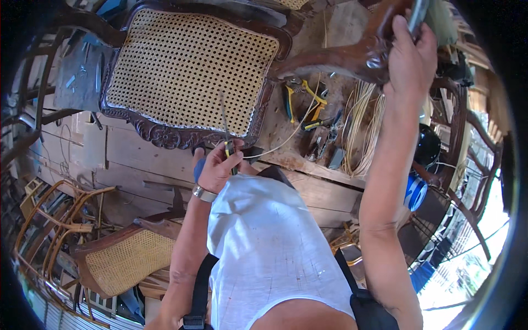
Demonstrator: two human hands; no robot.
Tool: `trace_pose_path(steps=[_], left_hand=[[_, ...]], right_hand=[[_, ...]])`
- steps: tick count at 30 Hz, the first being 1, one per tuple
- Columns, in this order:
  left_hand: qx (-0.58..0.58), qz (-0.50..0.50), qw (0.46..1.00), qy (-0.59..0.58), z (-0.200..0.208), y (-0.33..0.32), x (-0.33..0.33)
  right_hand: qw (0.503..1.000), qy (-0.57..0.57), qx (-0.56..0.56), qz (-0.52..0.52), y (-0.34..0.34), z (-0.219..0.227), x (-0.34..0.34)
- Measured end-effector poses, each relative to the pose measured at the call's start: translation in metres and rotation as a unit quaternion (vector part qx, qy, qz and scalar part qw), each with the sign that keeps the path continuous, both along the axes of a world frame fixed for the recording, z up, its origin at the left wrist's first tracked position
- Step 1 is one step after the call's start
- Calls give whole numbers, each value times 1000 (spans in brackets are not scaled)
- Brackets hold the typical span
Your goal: Hammering rattan weaving into a wooden chair frame.
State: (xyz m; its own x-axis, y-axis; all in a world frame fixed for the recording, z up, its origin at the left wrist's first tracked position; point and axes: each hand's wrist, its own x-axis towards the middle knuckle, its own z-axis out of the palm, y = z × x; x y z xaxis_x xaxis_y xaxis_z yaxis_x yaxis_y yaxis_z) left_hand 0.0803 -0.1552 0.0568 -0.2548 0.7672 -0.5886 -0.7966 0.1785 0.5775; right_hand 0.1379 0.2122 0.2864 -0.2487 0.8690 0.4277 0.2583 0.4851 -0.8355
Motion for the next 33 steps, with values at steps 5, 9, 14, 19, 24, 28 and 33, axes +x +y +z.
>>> trace_pose_path(steps=[5, 9, 14, 19, 24, 28, 33], left_hand=[[-108, -150, 918, 351, -5, 34, -23], [-93, -73, 955, 273, -24, 67, -33], [-103, -66, 890, 440, -34, 77, -43], [-120, -62, 883, 450, -29, 95, -43], [-96, -70, 869, 481, -26, 104, -50], [-96, -84, 858, 498, -31, 106, -52], [-81, -124, 842, 519, -29, 107, -55]], right_hand=[[995, -88, 15, -37, -7, 4, -2], [981, -78, 172, -45, -19, 25, 2], [982, -153, 107, 7, -103, 71, 2], [986, -134, -81, 52, -161, 29, 29], [943, -298, -123, 85, -179, -21, 57], [936, -227, -265, 52, -196, -52, 66], [924, -237, -298, 25, -208, -76, 61]])
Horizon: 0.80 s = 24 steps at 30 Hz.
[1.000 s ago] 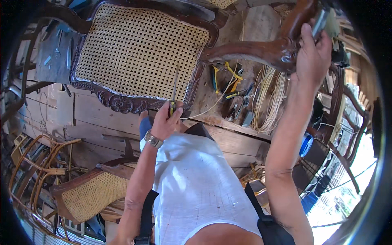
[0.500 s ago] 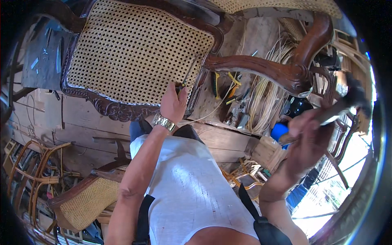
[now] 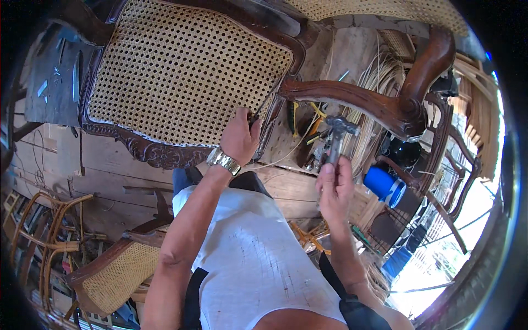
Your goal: Hammering rattan weaving into a wooden chair frame.
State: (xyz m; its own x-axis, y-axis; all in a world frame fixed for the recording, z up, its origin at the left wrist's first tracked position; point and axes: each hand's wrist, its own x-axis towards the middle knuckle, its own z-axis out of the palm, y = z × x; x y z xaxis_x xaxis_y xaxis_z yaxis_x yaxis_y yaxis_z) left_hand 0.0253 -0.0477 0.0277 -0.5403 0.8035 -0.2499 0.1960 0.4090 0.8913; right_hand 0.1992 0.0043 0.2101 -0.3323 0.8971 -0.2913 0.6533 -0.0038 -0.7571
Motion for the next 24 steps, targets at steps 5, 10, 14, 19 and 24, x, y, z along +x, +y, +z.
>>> trace_pose_path(steps=[5, 10, 14, 19, 24], left_hand=[[-9, -33, 999, 27, -7, 1, 3], [-35, -51, 998, 13, 10, 6, 0], [-69, -41, 996, 30, 13, 7, -2], [-69, -26, 995, 67, 3, 9, -2], [-77, -59, 995, 20, 1, 10, -5]], right_hand=[[1000, -13, -22, 5, -5, -22, -1], [999, -39, -7, -5, 0, -36, -1], [998, -51, 39, -3, 8, -44, -17], [981, -117, 126, 85, 20, -55, -37], [959, -137, 192, 158, 17, -83, -44]])
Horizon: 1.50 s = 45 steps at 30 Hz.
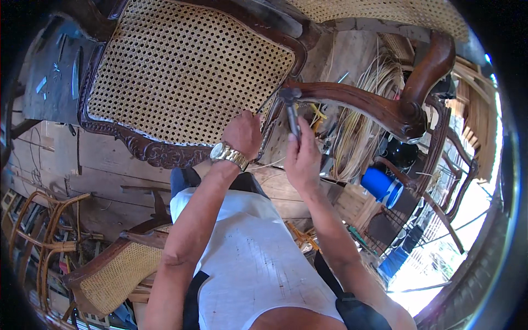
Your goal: Hammering rattan weaving into a wooden chair frame.
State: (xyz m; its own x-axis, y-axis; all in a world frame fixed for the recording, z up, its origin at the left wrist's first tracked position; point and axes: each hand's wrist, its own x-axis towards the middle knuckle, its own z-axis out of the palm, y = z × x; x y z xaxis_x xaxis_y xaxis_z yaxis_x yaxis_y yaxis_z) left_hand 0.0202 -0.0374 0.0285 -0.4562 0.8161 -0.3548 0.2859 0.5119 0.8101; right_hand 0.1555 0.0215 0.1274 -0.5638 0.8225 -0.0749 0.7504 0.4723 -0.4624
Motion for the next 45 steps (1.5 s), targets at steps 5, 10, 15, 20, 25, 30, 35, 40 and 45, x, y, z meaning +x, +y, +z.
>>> trace_pose_path(steps=[5, 10, 15, 20, 25, 30, 35, 40, 45], left_hand=[[-7, 28, 1000, -8, 5, -1, 3], [-18, 34, 999, -11, 9, -2, 5], [11, 18, 1000, 13, 12, -4, 3], [-6, 44, 999, 17, 3, -6, 10], [20, 53, 998, -9, -1, -10, 17], [3, 52, 999, -6, 0, -9, 17], [1, 57, 998, -3, -6, -11, 22], [35, 96, 995, 17, -5, -7, 24], [22, 79, 996, -18, -9, -13, 22]], right_hand=[[998, 35, 10, 44, 0, -14, 0], [998, 11, -8, 54, 2, -24, 5], [999, 13, 10, 43, -3, -25, 11], [997, 47, 28, 53, -12, -16, 18], [998, 43, 6, 39, -19, 1, 24], [994, 64, 65, 65, -6, -5, 17], [997, -33, 3, 63, -2, -19, 20], [999, -3, -9, 31, -4, -20, 25], [999, 19, -4, 41, 2, -11, 11]])
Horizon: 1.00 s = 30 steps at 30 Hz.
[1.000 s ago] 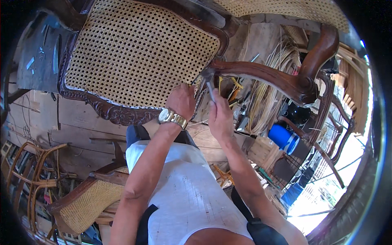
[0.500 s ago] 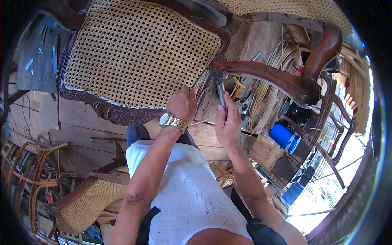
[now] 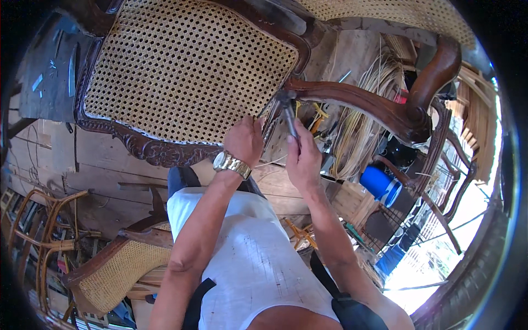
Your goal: Hammering rattan weaving into a wooden chair frame.
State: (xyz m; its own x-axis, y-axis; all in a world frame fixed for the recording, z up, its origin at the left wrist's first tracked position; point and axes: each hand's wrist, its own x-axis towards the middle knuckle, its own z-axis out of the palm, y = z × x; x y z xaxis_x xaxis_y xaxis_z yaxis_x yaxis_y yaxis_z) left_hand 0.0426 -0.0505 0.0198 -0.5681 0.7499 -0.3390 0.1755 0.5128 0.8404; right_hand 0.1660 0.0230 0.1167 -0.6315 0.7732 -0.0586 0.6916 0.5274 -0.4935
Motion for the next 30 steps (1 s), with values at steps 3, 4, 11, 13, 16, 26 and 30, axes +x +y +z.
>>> trace_pose_path(steps=[3, 4, 11, 13, 16, 26, 30], left_hand=[[-6, -2, 1000, -13, 2, -17, 6], [-6, -2, 1000, -13, 3, -19, 6], [14, 23, 999, -32, 7, -18, 2], [48, 22, 999, 10, 3, -15, 3], [11, 8, 1000, 9, 4, -13, 5], [-63, -34, 997, -7, 20, -9, 5], [-57, -23, 998, -5, 15, -6, 7]], right_hand=[[999, 41, 8, -34, -9, 15, 10], [996, 60, -13, -67, -12, 20, 14], [994, 90, 5, -67, -19, 22, 39], [995, 74, 0, -70, -21, 22, 38], [997, 54, 8, -57, -19, 21, 33], [1000, 11, -7, -1, -10, -11, 22], [1000, 16, 0, -1, -14, -9, 21]])
